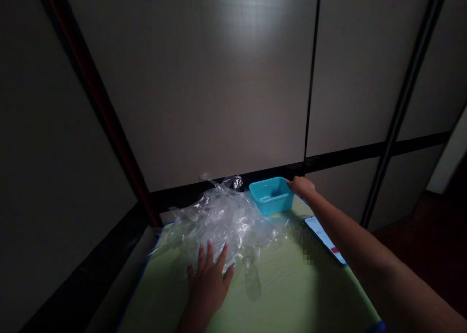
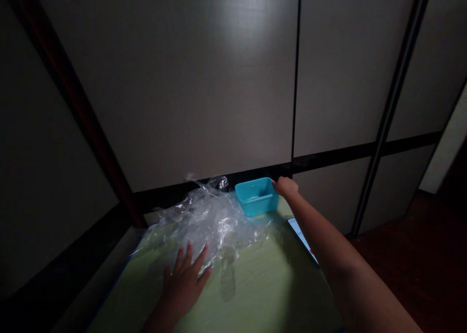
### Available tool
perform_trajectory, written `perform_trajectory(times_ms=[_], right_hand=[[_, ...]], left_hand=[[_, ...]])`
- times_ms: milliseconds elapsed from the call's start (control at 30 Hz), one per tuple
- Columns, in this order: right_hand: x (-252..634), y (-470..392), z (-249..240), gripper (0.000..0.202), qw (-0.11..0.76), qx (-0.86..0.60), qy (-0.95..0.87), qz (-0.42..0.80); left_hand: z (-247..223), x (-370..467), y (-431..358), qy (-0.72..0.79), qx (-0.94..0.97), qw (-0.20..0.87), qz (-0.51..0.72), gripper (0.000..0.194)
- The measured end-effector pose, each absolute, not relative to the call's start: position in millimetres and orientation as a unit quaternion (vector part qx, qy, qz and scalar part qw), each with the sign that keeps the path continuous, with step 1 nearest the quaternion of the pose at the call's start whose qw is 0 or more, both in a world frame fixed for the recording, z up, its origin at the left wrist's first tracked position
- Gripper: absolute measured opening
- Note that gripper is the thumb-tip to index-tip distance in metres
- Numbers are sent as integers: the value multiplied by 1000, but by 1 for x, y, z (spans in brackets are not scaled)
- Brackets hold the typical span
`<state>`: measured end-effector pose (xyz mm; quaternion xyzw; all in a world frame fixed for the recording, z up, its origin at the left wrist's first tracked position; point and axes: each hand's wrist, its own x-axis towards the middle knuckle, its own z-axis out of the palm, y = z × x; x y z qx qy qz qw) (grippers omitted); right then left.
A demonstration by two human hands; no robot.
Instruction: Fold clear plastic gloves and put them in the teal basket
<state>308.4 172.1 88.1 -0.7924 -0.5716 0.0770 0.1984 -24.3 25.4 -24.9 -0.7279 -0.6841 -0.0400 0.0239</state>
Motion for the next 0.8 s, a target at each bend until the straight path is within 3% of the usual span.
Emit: perform_trajectory(times_ms=[167,300,500,667,800], right_hand=[[260,126,97,43,201,-700,-682,-63],[211,94,76,44,155,-631,-755,-82],[176,84,43,22,137,-632,-761,-54],[175,99,67,33,215,-652,-727,4],[174,109,124,16,355,-597,-718,39]], left_hand=[[-23,-34,32,-705,-708,8,-49,55],[-22,-38,38,-707,-701,-21,-89,55],[-16,-32,40,-670,-695,-36,-258,46],[-11,-35,44,-568,-642,-167,-488,28],[-6,-36,52,-503,-616,-230,-560,35]])
